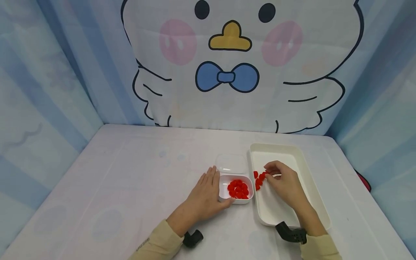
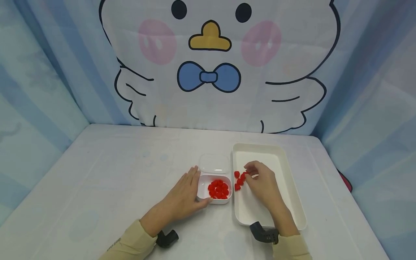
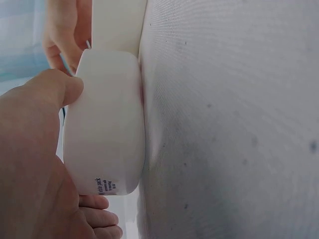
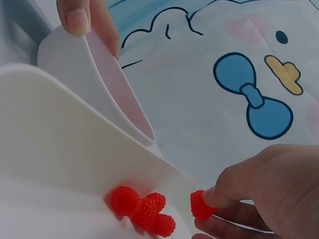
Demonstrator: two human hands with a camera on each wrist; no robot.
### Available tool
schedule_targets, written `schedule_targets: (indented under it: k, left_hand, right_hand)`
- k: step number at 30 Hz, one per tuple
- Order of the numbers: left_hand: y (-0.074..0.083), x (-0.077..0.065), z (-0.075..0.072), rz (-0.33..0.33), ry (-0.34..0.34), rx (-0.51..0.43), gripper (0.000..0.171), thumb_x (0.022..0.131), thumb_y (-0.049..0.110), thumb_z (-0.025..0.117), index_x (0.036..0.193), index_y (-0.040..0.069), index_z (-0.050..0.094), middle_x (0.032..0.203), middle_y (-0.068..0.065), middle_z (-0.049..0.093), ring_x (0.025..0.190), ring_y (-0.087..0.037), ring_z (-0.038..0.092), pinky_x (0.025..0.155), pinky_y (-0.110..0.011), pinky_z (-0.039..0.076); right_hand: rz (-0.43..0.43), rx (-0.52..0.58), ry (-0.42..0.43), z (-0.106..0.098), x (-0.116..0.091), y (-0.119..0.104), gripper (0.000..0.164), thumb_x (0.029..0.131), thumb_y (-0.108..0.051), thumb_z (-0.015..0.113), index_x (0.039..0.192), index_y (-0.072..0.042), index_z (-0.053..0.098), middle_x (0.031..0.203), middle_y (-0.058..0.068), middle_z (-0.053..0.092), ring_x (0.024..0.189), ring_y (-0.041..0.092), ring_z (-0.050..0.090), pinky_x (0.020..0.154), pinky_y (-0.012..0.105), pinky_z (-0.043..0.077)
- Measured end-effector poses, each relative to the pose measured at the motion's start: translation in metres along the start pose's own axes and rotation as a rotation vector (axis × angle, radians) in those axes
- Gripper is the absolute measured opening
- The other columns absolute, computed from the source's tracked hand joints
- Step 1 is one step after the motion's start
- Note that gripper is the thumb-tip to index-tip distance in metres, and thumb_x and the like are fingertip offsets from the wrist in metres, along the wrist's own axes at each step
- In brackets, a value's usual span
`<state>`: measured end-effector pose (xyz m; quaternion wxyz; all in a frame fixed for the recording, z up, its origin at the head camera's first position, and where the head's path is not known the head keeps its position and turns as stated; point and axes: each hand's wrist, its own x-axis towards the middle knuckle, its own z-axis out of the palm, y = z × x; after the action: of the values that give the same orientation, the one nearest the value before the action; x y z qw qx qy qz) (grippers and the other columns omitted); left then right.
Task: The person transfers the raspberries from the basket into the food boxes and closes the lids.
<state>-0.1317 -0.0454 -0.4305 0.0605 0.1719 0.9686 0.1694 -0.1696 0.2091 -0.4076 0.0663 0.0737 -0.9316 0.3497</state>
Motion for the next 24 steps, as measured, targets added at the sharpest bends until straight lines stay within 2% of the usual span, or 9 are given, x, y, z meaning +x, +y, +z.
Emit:
schedule_targets:
  k: [19, 24]
  left_hand:
    - [0.002, 0.001, 0.001, -0.008, -0.01, 0.001, 0.099, 0.087, 0.064, 0.057, 0.156, 0.003, 0.02, 0.164, -0.016, 0.022, 0.153, -0.033, 0.02, 0.123, -0.047, 0.024]
    - [0.001, 0.0, 0.001, -0.006, -0.008, -0.008, 0.099, 0.087, 0.064, 0.057, 0.156, 0.003, 0.02, 0.164, -0.016, 0.021, 0.153, -0.033, 0.019, 0.123, -0.048, 0.024]
  right_hand:
    - [-0.092, 0.072, 0.035, 0.006, -0.005, -0.014, 0.024, 0.091, -0.002, 0.064, 0.115, -0.006, 0.062, 0.111, 0.012, 0.069, 0.101, 0.027, 0.066, 0.091, 0.048, 0.057]
    - [-0.138, 0.085, 0.035, 0.011, -0.007, -0.019, 0.024, 0.091, -0.002, 0.065, 0.114, -0.007, 0.063, 0.109, 0.01, 0.07, 0.1, 0.025, 0.067, 0.09, 0.047, 0.058]
